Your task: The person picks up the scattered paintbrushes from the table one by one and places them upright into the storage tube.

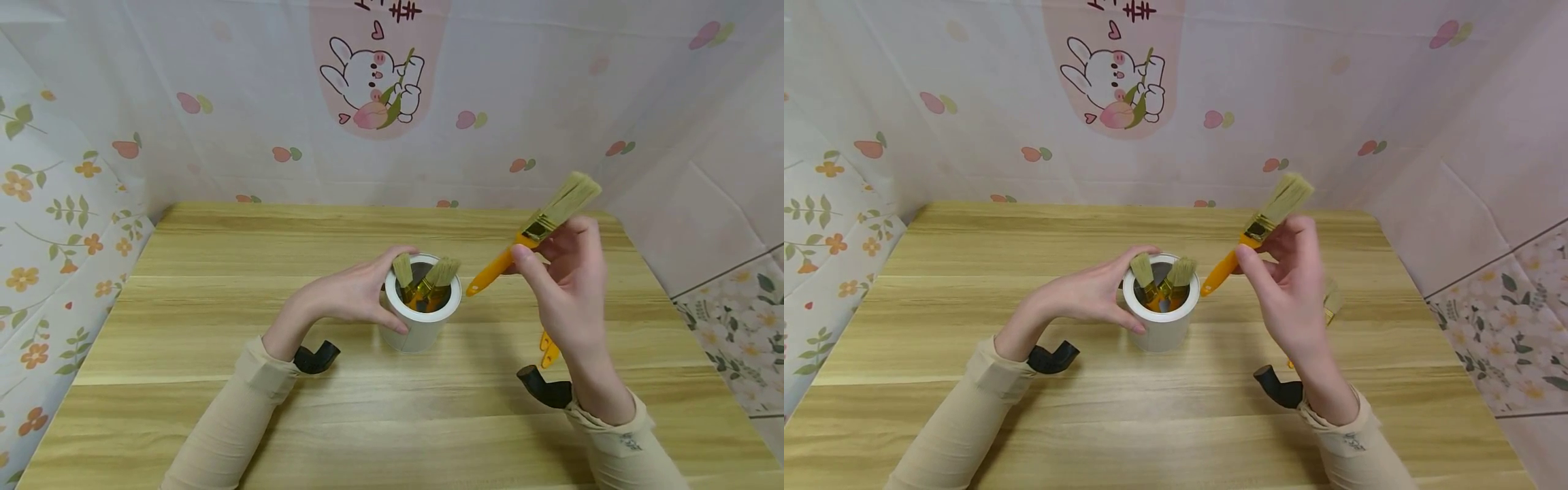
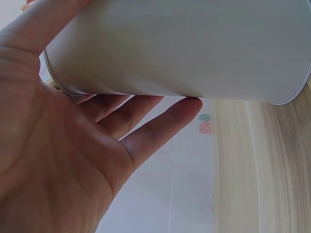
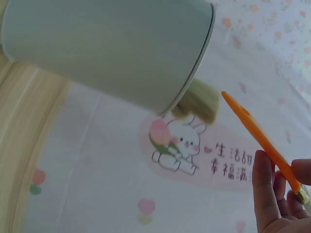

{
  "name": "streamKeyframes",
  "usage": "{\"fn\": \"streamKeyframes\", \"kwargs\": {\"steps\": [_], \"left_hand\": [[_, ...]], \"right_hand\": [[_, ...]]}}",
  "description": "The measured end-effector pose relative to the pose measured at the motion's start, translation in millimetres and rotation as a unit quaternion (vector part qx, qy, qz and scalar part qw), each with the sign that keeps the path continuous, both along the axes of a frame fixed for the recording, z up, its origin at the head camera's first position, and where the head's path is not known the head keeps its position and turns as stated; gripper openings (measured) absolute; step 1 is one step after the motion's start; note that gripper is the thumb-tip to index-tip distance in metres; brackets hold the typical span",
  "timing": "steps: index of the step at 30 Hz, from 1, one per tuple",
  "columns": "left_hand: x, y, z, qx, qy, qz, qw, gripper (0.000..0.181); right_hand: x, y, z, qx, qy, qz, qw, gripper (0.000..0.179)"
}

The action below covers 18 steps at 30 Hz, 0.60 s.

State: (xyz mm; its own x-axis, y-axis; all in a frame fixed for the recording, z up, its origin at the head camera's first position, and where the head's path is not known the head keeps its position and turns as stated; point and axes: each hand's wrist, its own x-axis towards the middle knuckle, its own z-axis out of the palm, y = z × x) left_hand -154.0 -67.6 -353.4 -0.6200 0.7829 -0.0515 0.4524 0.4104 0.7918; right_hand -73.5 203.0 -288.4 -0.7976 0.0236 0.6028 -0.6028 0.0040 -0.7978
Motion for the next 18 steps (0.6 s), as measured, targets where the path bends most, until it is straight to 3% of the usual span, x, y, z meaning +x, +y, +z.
{"fn": "streamKeyframes", "kwargs": {"steps": [3, 7, 12, 18], "left_hand": [[-0.6, -0.1, -0.4, -0.002, -0.002, -0.001, 1.0000, 0.118], [-1.3, -0.3, -0.3, -0.004, -0.007, -0.002, 1.0000, 0.119], [-1.8, -0.1, -0.3, 0.004, -0.013, -0.004, 0.9999, 0.119], [-2.0, -0.2, -0.6, 0.006, -0.015, -0.005, 0.9999, 0.118]], "right_hand": [[1.4, -10.2, -0.3, 0.017, 0.000, 0.007, 0.9998, 0.037], [2.2, -19.0, -6.1, 0.115, -0.024, -0.013, 0.9930, 0.032], [1.3, -21.7, -14.5, 0.257, -0.024, -0.040, 0.9653, 0.032], [1.6, -20.9, -20.8, 0.351, -0.021, -0.066, 0.9337, 0.036]]}}
